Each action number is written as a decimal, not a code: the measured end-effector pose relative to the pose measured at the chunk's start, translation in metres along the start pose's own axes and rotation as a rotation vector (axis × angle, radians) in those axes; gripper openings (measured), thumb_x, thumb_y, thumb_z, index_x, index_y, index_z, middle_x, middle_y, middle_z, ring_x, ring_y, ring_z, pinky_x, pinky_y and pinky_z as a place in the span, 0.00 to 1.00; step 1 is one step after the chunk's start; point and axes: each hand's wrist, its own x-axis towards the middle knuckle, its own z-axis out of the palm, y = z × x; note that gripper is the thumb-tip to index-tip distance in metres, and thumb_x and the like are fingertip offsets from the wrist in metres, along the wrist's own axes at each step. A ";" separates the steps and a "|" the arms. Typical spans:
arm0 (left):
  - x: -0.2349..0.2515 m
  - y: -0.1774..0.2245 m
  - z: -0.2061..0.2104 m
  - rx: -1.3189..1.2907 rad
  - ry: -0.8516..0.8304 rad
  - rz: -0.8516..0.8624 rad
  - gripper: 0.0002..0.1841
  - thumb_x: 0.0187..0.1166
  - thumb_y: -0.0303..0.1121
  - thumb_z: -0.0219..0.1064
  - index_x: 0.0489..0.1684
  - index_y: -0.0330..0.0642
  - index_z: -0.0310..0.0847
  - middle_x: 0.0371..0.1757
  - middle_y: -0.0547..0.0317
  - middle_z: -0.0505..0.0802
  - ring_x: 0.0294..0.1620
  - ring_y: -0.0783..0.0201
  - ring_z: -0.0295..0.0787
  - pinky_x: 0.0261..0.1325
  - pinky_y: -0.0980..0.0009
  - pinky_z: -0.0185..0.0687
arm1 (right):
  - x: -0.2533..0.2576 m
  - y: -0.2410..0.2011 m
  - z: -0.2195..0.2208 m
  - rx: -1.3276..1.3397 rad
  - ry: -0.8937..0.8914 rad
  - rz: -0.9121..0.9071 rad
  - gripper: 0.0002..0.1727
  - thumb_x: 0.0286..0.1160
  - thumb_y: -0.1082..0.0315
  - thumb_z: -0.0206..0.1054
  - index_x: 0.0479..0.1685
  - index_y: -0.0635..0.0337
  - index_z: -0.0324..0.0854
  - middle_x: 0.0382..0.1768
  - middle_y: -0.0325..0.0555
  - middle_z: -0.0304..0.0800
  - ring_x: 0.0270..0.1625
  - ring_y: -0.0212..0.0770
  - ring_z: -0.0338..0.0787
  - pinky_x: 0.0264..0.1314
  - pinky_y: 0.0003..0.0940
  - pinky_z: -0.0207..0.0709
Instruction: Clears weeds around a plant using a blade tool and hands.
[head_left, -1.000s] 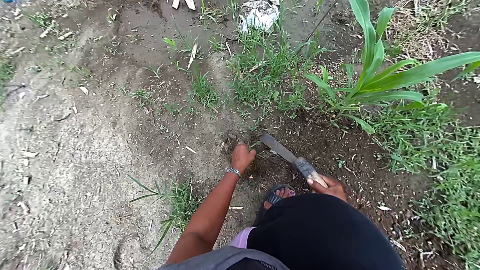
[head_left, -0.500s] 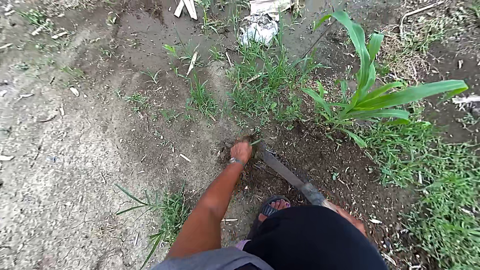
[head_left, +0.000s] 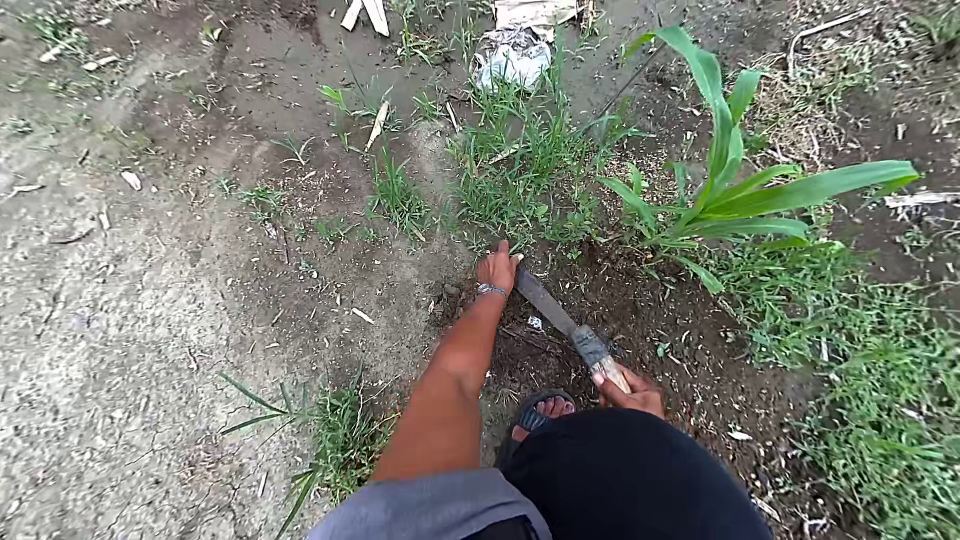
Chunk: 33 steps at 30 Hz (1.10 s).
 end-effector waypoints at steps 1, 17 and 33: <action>0.000 0.005 0.004 0.008 0.013 -0.001 0.27 0.93 0.48 0.57 0.84 0.42 0.70 0.57 0.27 0.92 0.62 0.28 0.89 0.62 0.31 0.81 | -0.003 0.002 0.001 -0.031 0.018 0.003 0.19 0.70 0.77 0.74 0.61 0.71 0.83 0.28 0.45 0.90 0.23 0.28 0.85 0.30 0.24 0.83; -0.030 -0.102 -0.077 -0.113 0.158 -0.145 0.18 0.90 0.36 0.58 0.67 0.31 0.81 0.54 0.28 0.92 0.59 0.31 0.90 0.64 0.32 0.80 | -0.003 -0.013 -0.020 0.056 -0.111 0.056 0.21 0.72 0.72 0.67 0.64 0.71 0.80 0.22 0.36 0.88 0.20 0.27 0.84 0.27 0.24 0.82; 0.013 -0.073 -0.052 0.066 0.072 -0.240 0.24 0.93 0.44 0.53 0.76 0.33 0.73 0.58 0.26 0.91 0.62 0.27 0.89 0.61 0.31 0.82 | -0.016 0.014 -0.048 0.166 -0.084 0.066 0.17 0.69 0.79 0.64 0.58 0.69 0.83 0.23 0.34 0.91 0.22 0.26 0.87 0.31 0.23 0.85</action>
